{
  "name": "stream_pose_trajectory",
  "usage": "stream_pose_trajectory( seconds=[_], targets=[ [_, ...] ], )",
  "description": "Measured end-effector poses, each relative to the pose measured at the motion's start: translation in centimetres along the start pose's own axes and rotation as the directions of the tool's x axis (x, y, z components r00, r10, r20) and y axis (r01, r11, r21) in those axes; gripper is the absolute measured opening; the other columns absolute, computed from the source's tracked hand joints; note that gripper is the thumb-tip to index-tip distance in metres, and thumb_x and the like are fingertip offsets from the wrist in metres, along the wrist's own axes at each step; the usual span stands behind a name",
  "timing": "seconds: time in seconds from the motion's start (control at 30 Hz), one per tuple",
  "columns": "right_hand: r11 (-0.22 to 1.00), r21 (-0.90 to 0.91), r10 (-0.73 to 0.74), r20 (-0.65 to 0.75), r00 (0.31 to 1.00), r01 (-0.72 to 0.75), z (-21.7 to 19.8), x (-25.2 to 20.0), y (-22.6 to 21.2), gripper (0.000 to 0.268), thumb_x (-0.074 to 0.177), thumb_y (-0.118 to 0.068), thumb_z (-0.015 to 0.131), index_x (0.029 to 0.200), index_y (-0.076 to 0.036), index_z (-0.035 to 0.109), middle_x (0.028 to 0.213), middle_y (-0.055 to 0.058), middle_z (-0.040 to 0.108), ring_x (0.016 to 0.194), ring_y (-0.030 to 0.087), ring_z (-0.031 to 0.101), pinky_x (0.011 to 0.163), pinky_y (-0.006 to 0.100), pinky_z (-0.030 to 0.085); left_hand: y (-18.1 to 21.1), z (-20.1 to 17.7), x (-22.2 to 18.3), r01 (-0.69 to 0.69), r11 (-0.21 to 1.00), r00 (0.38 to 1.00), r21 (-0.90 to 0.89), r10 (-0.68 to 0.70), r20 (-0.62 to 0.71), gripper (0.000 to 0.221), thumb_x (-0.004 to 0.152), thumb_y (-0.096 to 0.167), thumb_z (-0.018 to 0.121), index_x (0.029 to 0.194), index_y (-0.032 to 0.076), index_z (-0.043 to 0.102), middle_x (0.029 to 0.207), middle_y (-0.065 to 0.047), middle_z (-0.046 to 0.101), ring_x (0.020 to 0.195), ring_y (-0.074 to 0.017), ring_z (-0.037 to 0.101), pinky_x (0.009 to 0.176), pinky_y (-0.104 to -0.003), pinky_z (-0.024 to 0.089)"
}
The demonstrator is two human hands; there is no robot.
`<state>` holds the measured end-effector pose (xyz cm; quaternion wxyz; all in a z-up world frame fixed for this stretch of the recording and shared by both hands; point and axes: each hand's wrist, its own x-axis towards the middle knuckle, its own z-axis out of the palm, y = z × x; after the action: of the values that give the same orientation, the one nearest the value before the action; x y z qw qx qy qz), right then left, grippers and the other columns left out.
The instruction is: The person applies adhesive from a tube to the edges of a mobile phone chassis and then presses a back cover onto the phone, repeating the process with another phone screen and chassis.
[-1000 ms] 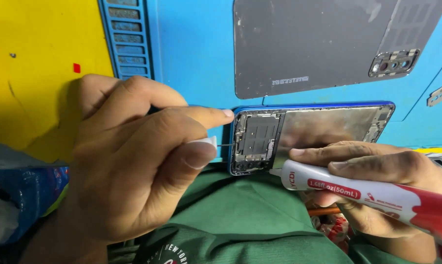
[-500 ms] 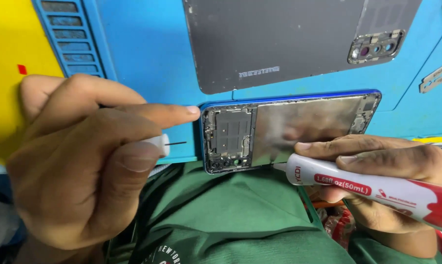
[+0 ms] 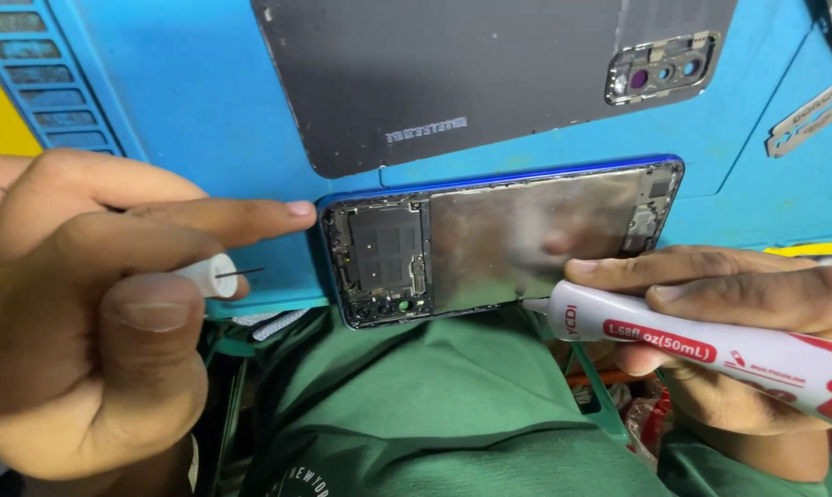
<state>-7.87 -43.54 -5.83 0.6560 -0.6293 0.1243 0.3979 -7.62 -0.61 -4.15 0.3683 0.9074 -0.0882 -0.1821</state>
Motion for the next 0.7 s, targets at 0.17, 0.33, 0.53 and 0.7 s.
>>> stream_pose_trajectory(
  seconds=[0.17,0.33,0.53,0.7],
  targets=[
    [0.577,0.427,0.556,0.420,0.717,-0.697,-4.7,0.7,1.0,0.057,0.097,-0.003,0.052,0.154,0.000,0.057,0.081,0.047,0.067,0.075,0.034,0.072,0.049,0.025,0.055,0.4,0.3,0.7,0.051,0.999,0.996,0.014,-0.052,0.076,0.046,0.077,-0.003,0.046,0.107,0.005,0.080,0.110,-0.014,0.070,0.063,-0.0193,0.060,0.059,-0.036,0.030],
    [0.444,0.446,0.437,0.650,0.622,-0.778,-6.7,0.3,1.8,0.064,0.106,-0.010,0.033,0.170,-0.017,0.027,0.096,0.039,0.052,0.041,0.032,0.058,0.037,0.037,0.055,0.3,0.2,0.5,0.081,0.996,0.987,0.027,-0.084,0.133,0.049,0.071,-0.009,0.048,0.106,0.004,0.080,0.114,-0.013,0.071,0.059,-0.0183,0.061,0.051,-0.034,0.031],
    [0.580,0.366,0.306,0.730,0.611,-0.728,-7.3,0.6,0.8,0.063,0.110,-0.013,0.033,0.169,-0.020,0.012,0.116,0.038,0.060,0.046,0.038,0.060,0.035,0.046,0.055,-0.5,0.2,1.3,0.116,0.993,0.971,0.034,-0.120,0.206,0.055,0.062,-0.018,0.051,0.104,0.003,0.079,0.120,-0.013,0.073,0.054,-0.0171,0.062,0.041,-0.030,0.032],
    [0.657,0.280,0.364,0.696,0.619,-0.700,-7.2,0.3,-0.6,0.062,0.109,-0.014,0.036,0.167,-0.013,0.014,0.117,0.038,0.075,0.044,0.038,0.061,0.032,0.045,0.056,-1.1,0.5,0.8,-0.025,0.980,0.975,0.199,-0.021,0.223,0.046,0.056,-0.017,0.045,0.084,0.004,0.075,0.125,-0.009,0.076,0.074,-0.0206,0.067,0.045,-0.030,0.045]
  ],
)
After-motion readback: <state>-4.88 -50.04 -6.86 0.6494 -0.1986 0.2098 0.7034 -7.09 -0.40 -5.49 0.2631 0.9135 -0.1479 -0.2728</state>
